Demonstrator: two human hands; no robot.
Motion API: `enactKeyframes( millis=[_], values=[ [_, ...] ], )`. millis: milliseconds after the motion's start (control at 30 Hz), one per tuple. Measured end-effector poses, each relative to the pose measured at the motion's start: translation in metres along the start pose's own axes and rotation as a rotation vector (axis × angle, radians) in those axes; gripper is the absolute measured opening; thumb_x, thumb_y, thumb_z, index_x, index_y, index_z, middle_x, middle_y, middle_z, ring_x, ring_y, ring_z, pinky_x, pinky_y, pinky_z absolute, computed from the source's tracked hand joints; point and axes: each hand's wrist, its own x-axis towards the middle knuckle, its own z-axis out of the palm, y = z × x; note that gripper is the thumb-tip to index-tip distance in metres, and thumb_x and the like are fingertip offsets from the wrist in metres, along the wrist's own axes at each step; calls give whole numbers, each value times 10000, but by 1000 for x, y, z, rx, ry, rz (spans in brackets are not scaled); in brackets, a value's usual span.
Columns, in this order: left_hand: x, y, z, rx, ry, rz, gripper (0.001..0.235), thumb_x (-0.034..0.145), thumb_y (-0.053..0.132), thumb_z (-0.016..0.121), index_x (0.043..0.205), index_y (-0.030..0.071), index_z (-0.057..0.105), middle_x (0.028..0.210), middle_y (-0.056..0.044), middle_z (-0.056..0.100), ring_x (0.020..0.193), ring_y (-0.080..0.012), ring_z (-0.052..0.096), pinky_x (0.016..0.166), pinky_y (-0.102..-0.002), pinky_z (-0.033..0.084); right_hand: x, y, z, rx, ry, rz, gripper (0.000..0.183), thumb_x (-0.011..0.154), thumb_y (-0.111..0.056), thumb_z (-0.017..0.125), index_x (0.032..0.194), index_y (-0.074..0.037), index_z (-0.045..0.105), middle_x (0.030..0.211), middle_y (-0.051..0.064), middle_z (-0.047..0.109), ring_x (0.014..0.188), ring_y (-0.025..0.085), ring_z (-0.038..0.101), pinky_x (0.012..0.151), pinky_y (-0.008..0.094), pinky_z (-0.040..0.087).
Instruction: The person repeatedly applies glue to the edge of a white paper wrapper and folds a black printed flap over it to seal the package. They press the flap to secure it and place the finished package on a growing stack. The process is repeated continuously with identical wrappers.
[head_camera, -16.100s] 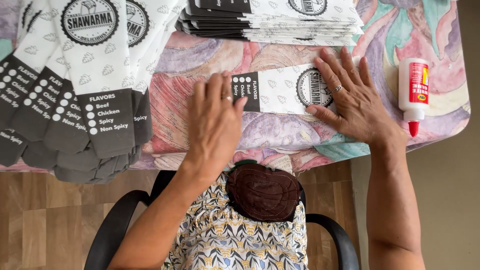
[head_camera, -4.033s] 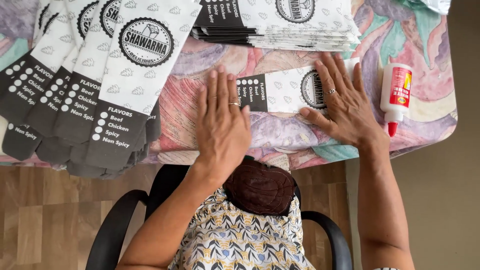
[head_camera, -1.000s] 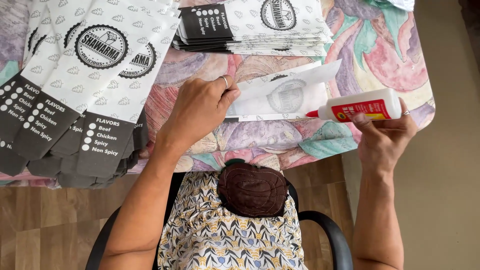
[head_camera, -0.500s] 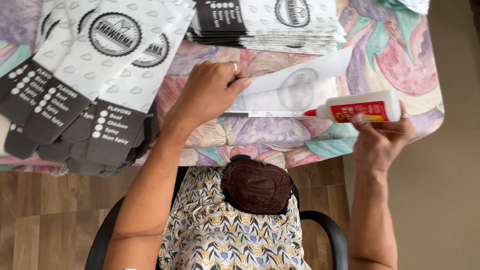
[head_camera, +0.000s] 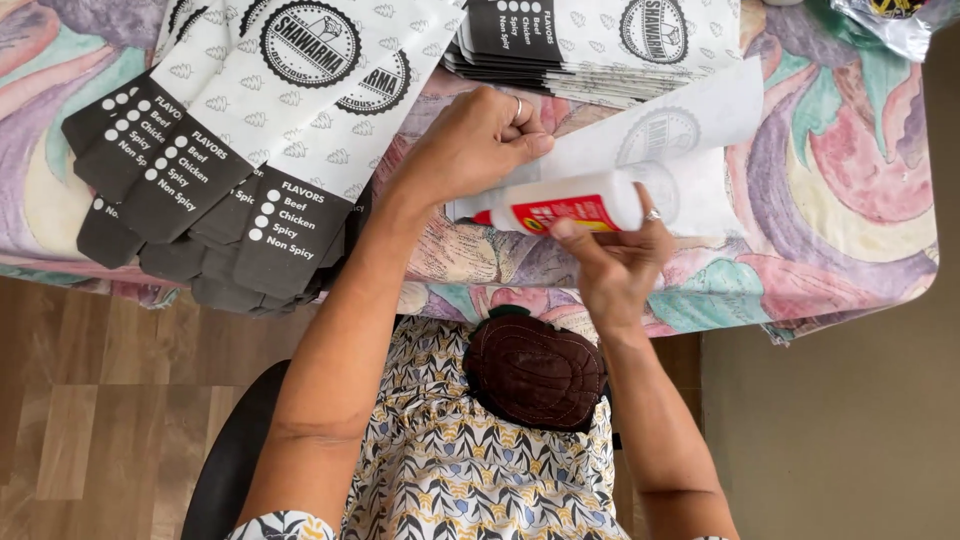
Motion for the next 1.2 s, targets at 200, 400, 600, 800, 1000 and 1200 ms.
enactKeyframes(
  millis=[200,400,600,800,1000,1200],
  values=[
    [-10,4,6,7,-73,-86,36,970,37,695,947,37,722,815,-57,756,582,-95,633,443,-152,431,4,29,-79,69,447,-78,498,843,128,791,899,-174,400,897,82,548,855,212,623,745,418,574],
    [-42,5,23,238,-33,178,129,930,152,749,896,41,693,1051,-118,738,1041,-265,687,934,-425,545,44,-68,-180,-502,437,-79,263,1218,-97,646,1136,-121,397,911,62,560,734,142,573,592,313,504],
    [-71,4,39,548,311,500,142,876,13,827,1012,6,788,1085,-145,759,1060,-289,572,907,-372,547,50,-78,-207,-1641,113,-591,227,1064,77,848,1286,111,814,1163,166,562,1020,309,596,702,410,635],
    [-98,-13,32,824,240,341,258,791,-16,836,1041,14,781,1200,-196,756,1189,-328,652,1029,-424,556,35,-86,-141,-1104,-665,-590,126,969,81,738,1094,64,747,1163,268,738,1182,448,705,1032,515,609],
    [-101,-19,36,861,221,334,356,750,3,854,1097,29,778,1236,-179,743,1214,-330,640,1039,-452,544,34,-82,-132,-1048,-691,-607,171,950,145,737,1117,111,725,1170,245,722,1182,477,697,1059,530,618],
    [-103,-16,39,839,284,393,231,815,6,848,1037,2,784,1169,-167,764,1118,-318,668,971,-450,564,35,-79,-137,-1067,-689,-647,149,956,142,746,1099,104,732,1135,244,736,1146,473,716,1013,520,631]
  ],
)
